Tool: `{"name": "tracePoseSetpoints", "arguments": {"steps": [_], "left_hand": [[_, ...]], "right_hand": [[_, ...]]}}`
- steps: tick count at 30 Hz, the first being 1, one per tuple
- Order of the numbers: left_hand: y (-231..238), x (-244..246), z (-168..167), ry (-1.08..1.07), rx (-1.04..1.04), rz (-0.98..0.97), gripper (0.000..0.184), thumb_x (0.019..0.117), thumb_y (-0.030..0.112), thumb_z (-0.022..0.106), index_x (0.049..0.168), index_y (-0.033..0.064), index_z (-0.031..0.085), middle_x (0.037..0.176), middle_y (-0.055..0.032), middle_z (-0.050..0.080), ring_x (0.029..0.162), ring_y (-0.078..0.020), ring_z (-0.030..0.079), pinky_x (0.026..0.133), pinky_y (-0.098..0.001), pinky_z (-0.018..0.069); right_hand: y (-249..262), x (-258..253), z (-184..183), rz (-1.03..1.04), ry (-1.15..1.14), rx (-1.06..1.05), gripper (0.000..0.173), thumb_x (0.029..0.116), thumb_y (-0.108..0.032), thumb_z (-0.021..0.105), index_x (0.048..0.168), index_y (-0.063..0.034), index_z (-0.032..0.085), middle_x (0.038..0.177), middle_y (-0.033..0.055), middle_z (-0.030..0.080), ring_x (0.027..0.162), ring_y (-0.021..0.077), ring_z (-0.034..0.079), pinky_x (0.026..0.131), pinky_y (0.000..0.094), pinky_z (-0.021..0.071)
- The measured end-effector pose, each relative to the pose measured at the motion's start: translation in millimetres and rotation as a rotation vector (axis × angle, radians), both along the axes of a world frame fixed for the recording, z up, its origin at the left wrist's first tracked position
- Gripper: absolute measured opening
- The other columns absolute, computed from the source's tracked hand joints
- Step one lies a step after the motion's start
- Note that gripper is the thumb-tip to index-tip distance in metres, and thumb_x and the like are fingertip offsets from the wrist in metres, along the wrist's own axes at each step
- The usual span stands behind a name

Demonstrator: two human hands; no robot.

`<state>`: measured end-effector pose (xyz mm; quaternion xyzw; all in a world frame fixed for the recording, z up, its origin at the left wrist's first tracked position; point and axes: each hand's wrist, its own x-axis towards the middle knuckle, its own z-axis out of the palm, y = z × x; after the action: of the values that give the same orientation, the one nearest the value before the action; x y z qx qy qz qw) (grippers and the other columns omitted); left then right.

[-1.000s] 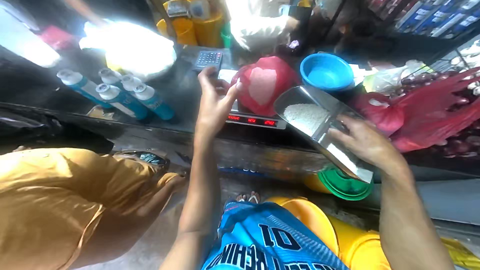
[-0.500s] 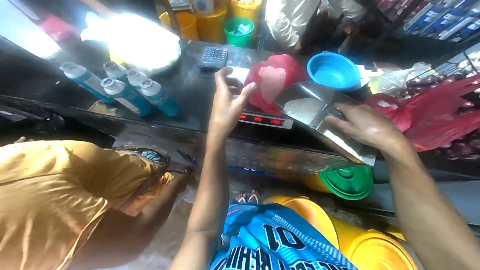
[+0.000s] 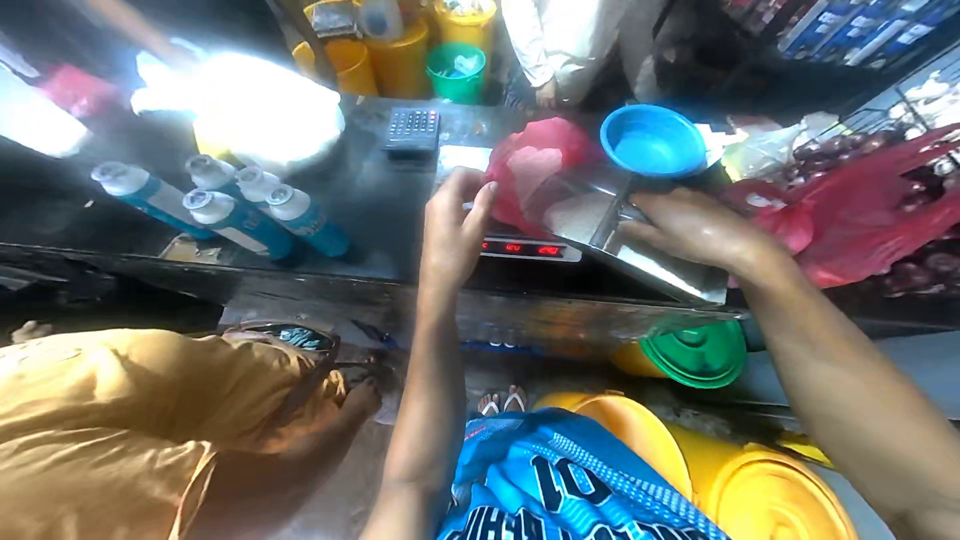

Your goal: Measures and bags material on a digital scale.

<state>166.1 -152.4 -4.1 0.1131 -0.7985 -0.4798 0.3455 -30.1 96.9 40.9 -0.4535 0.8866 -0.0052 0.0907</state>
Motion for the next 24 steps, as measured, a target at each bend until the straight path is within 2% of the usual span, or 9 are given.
{"name": "tracePoseSetpoints", "arguments": {"steps": [5,7,10,13,17,24], "left_hand": [[6.0,15.5,2.4,-0.065,0.007,-0.009,0.024,0.1077,0.027,0.052,0.116,0.0056,0.061,0.098,-0.0079,0.066,0.078,-0.0132,0.064,0.069,-0.0293,0.0548],[5.8,15.0,2.0,-0.066,0.012,-0.015,0.024,0.1077,0.027,0.053,0.117,0.0055,0.061,0.098,-0.0079,0.067,0.079,-0.013,0.064,0.07,-0.0291,0.0552],[2.6,2.4,0.2,-0.019,0.031,-0.016,0.021,0.1056,0.023,0.056,0.113,0.0044,0.064,0.099,-0.0051,0.07,0.085,-0.0098,0.069,0.077,-0.0287,0.0592],[10.3,8.0,3.9,-0.065,0.03,-0.024,0.025,0.1076,0.028,0.053,0.116,0.0063,0.061,0.101,-0.007,0.067,0.083,-0.0119,0.067,0.075,-0.03,0.0575],[11.8,10.9,2.7,-0.06,0.023,-0.017,0.027,0.1076,0.03,0.053,0.118,0.0067,0.061,0.104,-0.0075,0.067,0.087,-0.0129,0.068,0.077,-0.0324,0.0588],[14.6,13.3,2.0,-0.056,0.035,0.0,0.026,0.1076,0.03,0.052,0.117,0.0066,0.061,0.103,-0.0075,0.067,0.087,-0.0127,0.067,0.076,-0.0325,0.0582]], "right_hand": [[5.3,3.4,-13.6,-0.026,-0.016,-0.093,0.032,0.1023,-0.039,0.061,0.102,-0.0074,0.066,0.077,0.0148,0.065,0.075,0.0361,0.068,0.067,0.0599,0.0534],[4.1,2.6,-15.1,-0.038,-0.033,-0.073,0.035,0.1032,-0.042,0.058,0.103,-0.0077,0.065,0.079,0.0151,0.065,0.079,0.0366,0.068,0.071,0.0605,0.0535],[-1.6,3.9,-13.5,-0.039,-0.038,-0.053,0.036,0.1037,-0.043,0.056,0.102,-0.0074,0.063,0.079,0.0153,0.065,0.081,0.0372,0.068,0.071,0.0601,0.0534],[-8.7,4.9,-7.9,-0.043,-0.032,-0.021,0.038,0.1035,-0.044,0.056,0.102,-0.0072,0.064,0.084,0.0171,0.066,0.085,0.0395,0.068,0.074,0.0617,0.0533],[-17.9,5.7,2.8,-0.063,-0.047,0.045,0.042,0.103,-0.048,0.055,0.104,-0.0069,0.065,0.092,0.0191,0.067,0.093,0.0414,0.067,0.078,0.0633,0.0533],[-23.2,2.9,0.0,-0.028,-0.079,0.003,0.04,0.1037,-0.045,0.055,0.106,-0.0056,0.065,0.094,0.0194,0.067,0.094,0.0403,0.068,0.08,0.0629,0.0529]]}}
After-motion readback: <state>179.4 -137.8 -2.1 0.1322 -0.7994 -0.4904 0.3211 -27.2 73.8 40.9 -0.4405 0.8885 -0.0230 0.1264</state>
